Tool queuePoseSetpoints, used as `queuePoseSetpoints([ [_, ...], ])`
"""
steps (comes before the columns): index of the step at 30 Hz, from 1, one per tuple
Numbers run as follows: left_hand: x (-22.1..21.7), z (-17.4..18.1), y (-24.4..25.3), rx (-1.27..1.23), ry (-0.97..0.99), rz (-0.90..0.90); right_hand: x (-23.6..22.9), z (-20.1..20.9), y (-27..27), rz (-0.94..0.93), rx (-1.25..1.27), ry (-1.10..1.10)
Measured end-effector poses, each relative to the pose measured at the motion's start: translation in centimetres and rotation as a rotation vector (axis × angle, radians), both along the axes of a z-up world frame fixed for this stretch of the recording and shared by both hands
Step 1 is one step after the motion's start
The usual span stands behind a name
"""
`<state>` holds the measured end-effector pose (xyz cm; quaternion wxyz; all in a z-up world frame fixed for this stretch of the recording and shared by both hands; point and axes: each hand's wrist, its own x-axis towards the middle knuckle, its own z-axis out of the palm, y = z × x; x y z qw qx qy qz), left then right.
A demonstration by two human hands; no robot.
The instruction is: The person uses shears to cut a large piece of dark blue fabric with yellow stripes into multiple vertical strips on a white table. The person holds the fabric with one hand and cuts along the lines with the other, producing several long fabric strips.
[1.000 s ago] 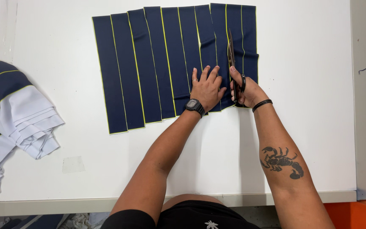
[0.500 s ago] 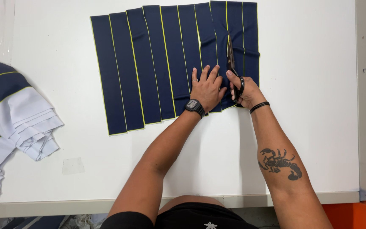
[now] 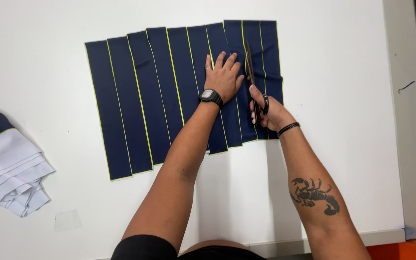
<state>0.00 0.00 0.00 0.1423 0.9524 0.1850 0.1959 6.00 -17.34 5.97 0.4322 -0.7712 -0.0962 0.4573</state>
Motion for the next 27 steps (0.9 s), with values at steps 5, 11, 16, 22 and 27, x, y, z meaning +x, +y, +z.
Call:
queuePoseSetpoints([
  [5,-0.6,-0.4,-0.2,-0.017,0.009,0.001,0.0,-0.3,0.4,-0.012,-0.02,-0.024],
  [11,-0.6,0.2,-0.3,-0.029,0.011,0.005,-0.6,0.0,0.5,-0.05,0.007,-0.052],
  [16,-0.5,0.1,-0.3,-0.028,0.003,0.014,-0.9,-0.3,0.6,-0.083,0.031,-0.074],
  [22,-0.5,0.1,-0.3,-0.031,0.0,0.019,-0.7,-0.8,0.5,-0.093,0.075,-0.091],
  [27,-0.5,0.2,-0.2,-0.026,0.008,0.013,-0.2,-0.4,0.2,-0.047,0.048,-0.082],
])
